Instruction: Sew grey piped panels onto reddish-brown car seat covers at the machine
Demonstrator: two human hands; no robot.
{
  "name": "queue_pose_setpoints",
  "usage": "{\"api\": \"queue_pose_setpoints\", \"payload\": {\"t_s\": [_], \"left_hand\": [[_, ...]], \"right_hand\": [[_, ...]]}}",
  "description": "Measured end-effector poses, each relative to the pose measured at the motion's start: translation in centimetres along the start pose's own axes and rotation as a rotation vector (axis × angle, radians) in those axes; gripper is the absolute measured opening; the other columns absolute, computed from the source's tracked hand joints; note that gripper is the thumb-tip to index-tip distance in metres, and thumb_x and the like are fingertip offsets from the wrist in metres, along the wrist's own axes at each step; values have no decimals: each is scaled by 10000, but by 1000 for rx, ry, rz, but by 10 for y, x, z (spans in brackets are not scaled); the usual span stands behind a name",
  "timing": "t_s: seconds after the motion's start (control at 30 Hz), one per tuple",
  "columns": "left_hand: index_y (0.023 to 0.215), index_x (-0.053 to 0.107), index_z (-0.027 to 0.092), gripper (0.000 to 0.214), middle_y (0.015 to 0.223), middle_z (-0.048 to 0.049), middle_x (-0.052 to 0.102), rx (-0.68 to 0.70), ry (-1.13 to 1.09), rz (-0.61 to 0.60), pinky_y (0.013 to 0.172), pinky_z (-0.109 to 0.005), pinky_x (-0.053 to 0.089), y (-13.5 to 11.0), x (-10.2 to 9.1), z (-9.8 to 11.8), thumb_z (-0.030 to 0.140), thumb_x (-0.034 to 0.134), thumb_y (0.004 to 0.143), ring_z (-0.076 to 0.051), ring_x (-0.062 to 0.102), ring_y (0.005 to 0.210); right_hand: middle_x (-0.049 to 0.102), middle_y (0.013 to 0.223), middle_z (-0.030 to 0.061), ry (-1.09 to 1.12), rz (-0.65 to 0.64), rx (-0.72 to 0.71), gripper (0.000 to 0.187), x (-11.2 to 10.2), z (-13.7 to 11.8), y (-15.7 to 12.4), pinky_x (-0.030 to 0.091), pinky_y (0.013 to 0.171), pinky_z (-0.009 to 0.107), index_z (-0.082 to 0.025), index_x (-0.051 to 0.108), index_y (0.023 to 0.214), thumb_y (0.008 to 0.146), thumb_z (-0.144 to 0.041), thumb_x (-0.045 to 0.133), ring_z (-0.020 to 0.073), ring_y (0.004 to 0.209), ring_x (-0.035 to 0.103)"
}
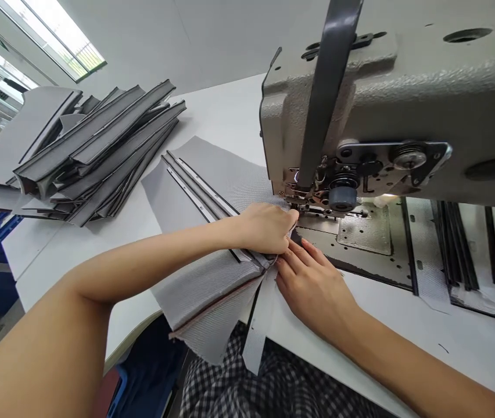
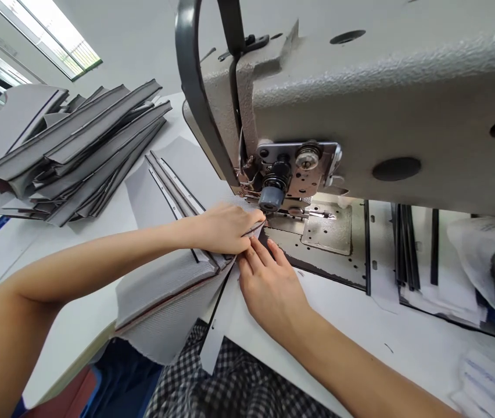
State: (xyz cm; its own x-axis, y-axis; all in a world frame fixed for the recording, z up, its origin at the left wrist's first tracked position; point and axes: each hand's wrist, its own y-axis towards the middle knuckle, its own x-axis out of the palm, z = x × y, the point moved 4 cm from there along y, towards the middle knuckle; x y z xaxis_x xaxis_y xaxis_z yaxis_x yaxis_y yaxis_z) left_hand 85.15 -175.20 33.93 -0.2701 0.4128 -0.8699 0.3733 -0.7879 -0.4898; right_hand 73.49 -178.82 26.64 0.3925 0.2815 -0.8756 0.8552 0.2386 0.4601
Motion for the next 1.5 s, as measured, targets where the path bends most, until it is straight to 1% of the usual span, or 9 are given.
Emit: {"api": "queue_pose_setpoints", "payload": {"t_s": [0.1, 0.23, 0.3, 0.4, 0.6, 0.77, 0.93, 1.3, 1.5], "left_hand": [[1167, 595, 90, 375, 932, -150, 708, 36, 173, 60, 581, -350, 385, -19, -8, 15, 258, 519, 841, -304, 677, 827], [1452, 361, -28, 704, 829, -152, 697, -29, 348, -93, 552, -333, 366, -42, 2, 24, 252, 567, 840, -299, 676, 769], [1522, 243, -12, 755, 815, -135, 699, -113, 413, -141, 552, -311, 357, -47, 11, 22, 154, 550, 853, -279, 683, 770], [1554, 191, 43, 750, 814, -114, 706, -155, 436, -113, 556, -300, 364, -49, 23, 22, 56, 488, 866, -259, 696, 774], [1458, 318, -30, 699, 841, -141, 716, -34, 198, -39, 554, -339, 438, -48, 37, 27, 147, 505, 808, -310, 712, 783], [1296, 468, 113, 505, 741, -74, 694, -39, 91, 8, 565, -333, 474, -52, 31, 18, 183, 481, 797, -299, 701, 710], [1206, 506, 142, 394, 740, -62, 683, -35, 24, 19, 580, -352, 493, -46, 32, 16, 180, 462, 816, -298, 694, 703], [1147, 540, 112, 334, 760, -96, 682, -78, 84, 65, 623, -366, 497, -10, 26, 11, 174, 461, 828, -315, 702, 761], [1115, 563, 119, 320, 957, -110, 697, -53, 165, 116, 574, -339, 461, -27, 15, 16, 238, 494, 826, -296, 698, 793]], "right_hand": [[706, 1167, 147, -5, 4, -9, 271, 0, 1, -1, 424, 1061, 501, -71, 704, 1112, 893, -131, 555, 317, 1179, 602], [682, 1241, 147, -5, 16, -70, 324, -3, -5, -6, 429, 1056, 469, -69, 693, 1172, 897, -98, 524, 291, 1173, 611], [686, 1238, 143, 2, 38, -116, 323, -6, -11, -10, 436, 1046, 435, -60, 701, 1150, 893, -71, 505, 274, 1181, 610], [698, 1213, 146, 0, 50, -164, 296, -10, -18, -14, 451, 1022, 409, -56, 713, 1106, 889, -60, 512, 262, 1162, 622], [736, 1045, 149, 32, 65, -154, 232, -16, -19, -11, 499, 918, 374, -85, 731, 970, 864, -49, 528, 239, 992, 673], [729, 1102, 156, 108, 64, -131, 220, -20, -22, -12, 495, 934, 353, -83, 727, 965, 897, -102, 518, 235, 1079, 662], [739, 1038, 160, 117, 66, -102, 213, -21, -24, -10, 513, 891, 356, -88, 721, 907, 878, -68, 511, 236, 1015, 683], [732, 1023, 176, 44, 56, -77, 181, -19, -15, -6, 513, 916, 379, -99, 708, 861, 856, -71, 529, 263, 1022, 680], [732, 1072, 173, 19, 70, -97, 197, -21, -14, -11, 494, 953, 374, -79, 717, 930, 866, -78, 531, 262, 1068, 672]]}}
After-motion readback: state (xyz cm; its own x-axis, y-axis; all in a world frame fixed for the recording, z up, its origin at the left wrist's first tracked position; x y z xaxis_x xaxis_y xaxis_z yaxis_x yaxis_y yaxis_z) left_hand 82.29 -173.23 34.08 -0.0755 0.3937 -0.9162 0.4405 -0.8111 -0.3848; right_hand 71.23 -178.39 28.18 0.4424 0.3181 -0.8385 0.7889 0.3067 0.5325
